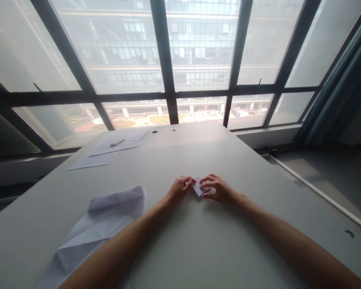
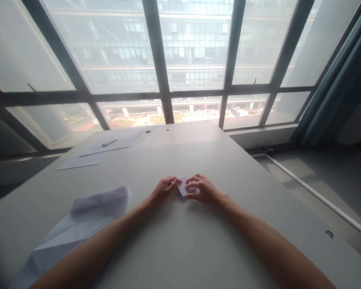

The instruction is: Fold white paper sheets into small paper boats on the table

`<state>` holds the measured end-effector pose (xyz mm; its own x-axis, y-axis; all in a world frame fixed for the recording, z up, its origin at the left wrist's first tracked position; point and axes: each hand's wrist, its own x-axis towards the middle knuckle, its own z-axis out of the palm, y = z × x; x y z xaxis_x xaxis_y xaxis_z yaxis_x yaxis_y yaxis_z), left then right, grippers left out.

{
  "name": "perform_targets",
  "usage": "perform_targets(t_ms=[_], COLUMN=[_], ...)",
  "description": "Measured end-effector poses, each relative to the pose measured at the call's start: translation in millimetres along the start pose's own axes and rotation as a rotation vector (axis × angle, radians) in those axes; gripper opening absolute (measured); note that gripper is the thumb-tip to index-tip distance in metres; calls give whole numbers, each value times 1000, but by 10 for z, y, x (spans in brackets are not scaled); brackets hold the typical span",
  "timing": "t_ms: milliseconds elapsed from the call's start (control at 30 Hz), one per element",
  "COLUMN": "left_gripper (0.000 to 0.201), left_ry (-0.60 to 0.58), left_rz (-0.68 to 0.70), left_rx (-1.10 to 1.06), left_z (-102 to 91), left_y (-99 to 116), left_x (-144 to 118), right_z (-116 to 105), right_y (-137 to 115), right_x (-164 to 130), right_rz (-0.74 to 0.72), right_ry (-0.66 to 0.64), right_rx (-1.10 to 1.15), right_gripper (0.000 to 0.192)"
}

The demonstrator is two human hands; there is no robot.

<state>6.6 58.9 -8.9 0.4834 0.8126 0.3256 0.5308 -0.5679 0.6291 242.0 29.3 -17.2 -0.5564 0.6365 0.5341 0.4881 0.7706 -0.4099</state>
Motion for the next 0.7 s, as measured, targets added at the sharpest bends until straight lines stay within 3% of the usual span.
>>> perform_targets(t_ms=[200,333,500,567,700], left_gripper=[23,23,29,31,35], left_ry=[10,12,52,63,48], left_rz=[0,-1,-5,-11,-59], left_rx=[-30,-107,-262,-309,-382], left_z=[34,52,18,-4,-2], left_y=[-39,-82,-55,-29,6], left_x=[11,9,9,9,11], right_z=[31,64,93,94,70], right_y=[0,54,122,130,92], right_x=[-8,-12,4,19,56], right_rz=[27,67,337,432,502], right_ry=[-28,27,213,220,155], right_rx=[-8,42,204,339,535], right_gripper=[13,13,40,47,39])
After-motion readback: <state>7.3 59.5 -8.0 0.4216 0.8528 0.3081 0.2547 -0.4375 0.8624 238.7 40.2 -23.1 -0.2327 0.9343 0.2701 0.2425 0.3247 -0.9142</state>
